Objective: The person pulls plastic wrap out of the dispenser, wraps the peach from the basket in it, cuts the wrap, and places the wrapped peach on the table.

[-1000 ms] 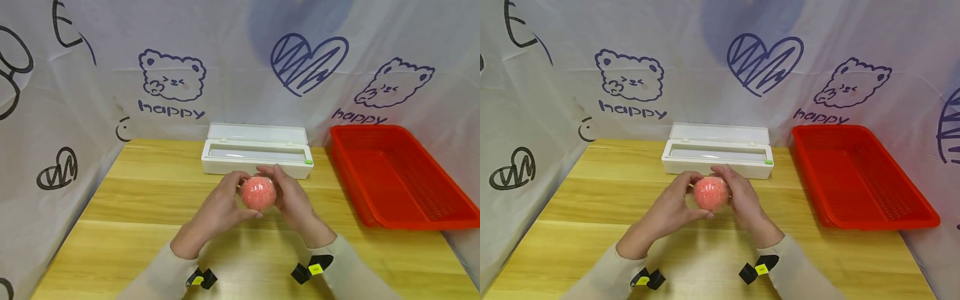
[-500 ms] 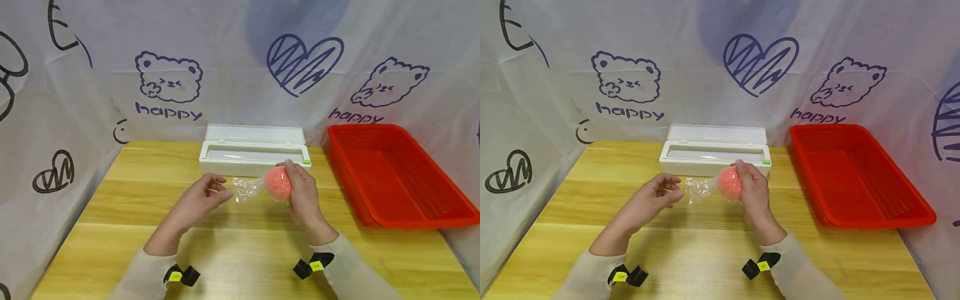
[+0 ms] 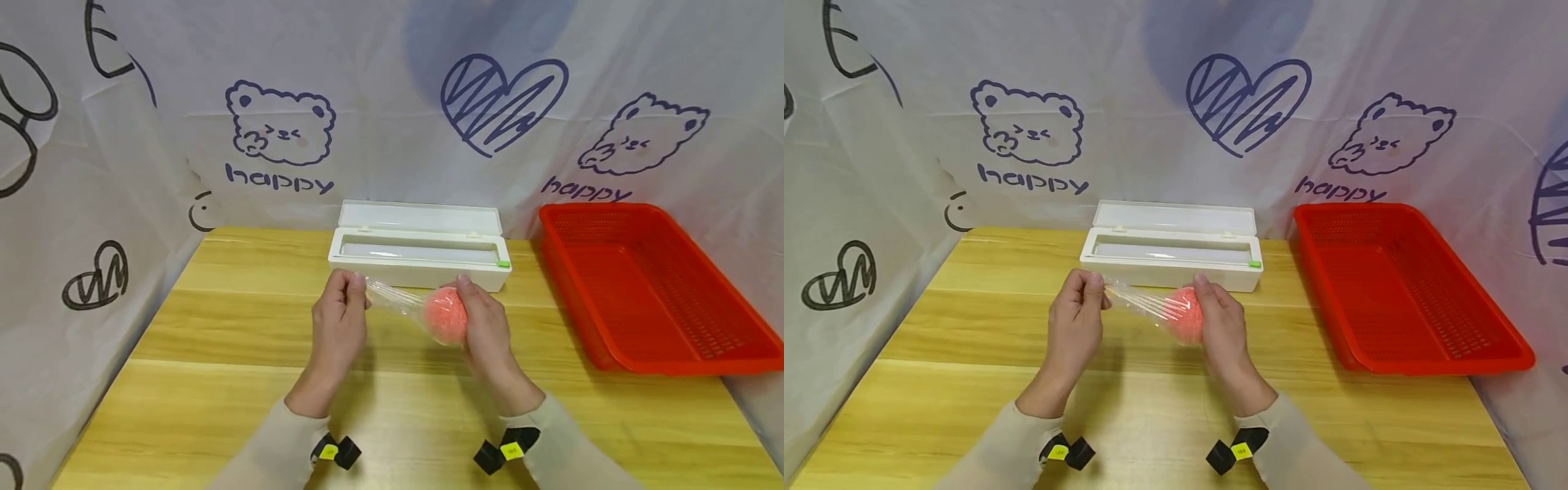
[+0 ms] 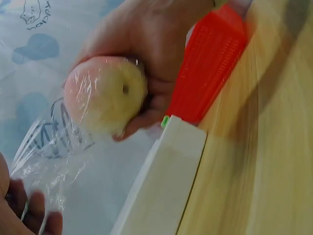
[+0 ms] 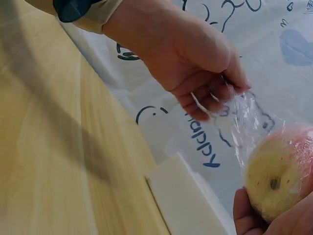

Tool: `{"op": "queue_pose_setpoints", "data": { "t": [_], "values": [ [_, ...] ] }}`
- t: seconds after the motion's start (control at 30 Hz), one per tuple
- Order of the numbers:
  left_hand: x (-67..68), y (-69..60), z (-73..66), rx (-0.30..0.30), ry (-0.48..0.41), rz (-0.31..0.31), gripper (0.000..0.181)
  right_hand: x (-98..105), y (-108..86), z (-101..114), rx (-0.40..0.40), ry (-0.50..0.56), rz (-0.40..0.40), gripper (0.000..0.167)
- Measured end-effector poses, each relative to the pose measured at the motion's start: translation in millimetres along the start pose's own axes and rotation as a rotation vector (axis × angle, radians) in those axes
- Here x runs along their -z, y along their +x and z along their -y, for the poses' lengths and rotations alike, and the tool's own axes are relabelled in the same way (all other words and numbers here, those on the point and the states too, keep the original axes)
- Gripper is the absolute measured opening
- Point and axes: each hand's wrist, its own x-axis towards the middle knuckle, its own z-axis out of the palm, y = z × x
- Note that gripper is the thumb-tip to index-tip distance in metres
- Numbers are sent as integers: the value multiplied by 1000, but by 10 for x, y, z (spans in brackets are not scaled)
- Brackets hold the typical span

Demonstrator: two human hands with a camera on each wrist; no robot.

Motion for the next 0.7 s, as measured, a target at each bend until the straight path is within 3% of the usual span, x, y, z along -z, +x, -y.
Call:
{"op": "queue_pose_setpoints", "data": {
  "t": [0.13,0.2,0.27,0.33,0.4,0.47,0.6,0.7],
  "values": [
    [85,43,22,-122,47,22,22,53,-19,42,-23,12,29,46],
    [129,58,27,-141,34,29,20,72,-21,65,-13,12,43,46],
    [165,62,24,-103,3,6,18,82,-24,81,13,13,38,42],
    [193,57,8,-24,-36,-30,18,85,-21,91,38,21,23,37],
    [210,55,-17,60,-85,-25,20,84,-18,95,62,18,9,35],
    [214,62,-51,121,-116,44,30,83,-20,101,81,5,6,35],
    [188,85,-92,205,-128,269,51,88,-42,97,127,-89,6,39],
    [161,96,-89,239,-97,307,48,86,-69,92,176,-176,11,39]
  ]
}}
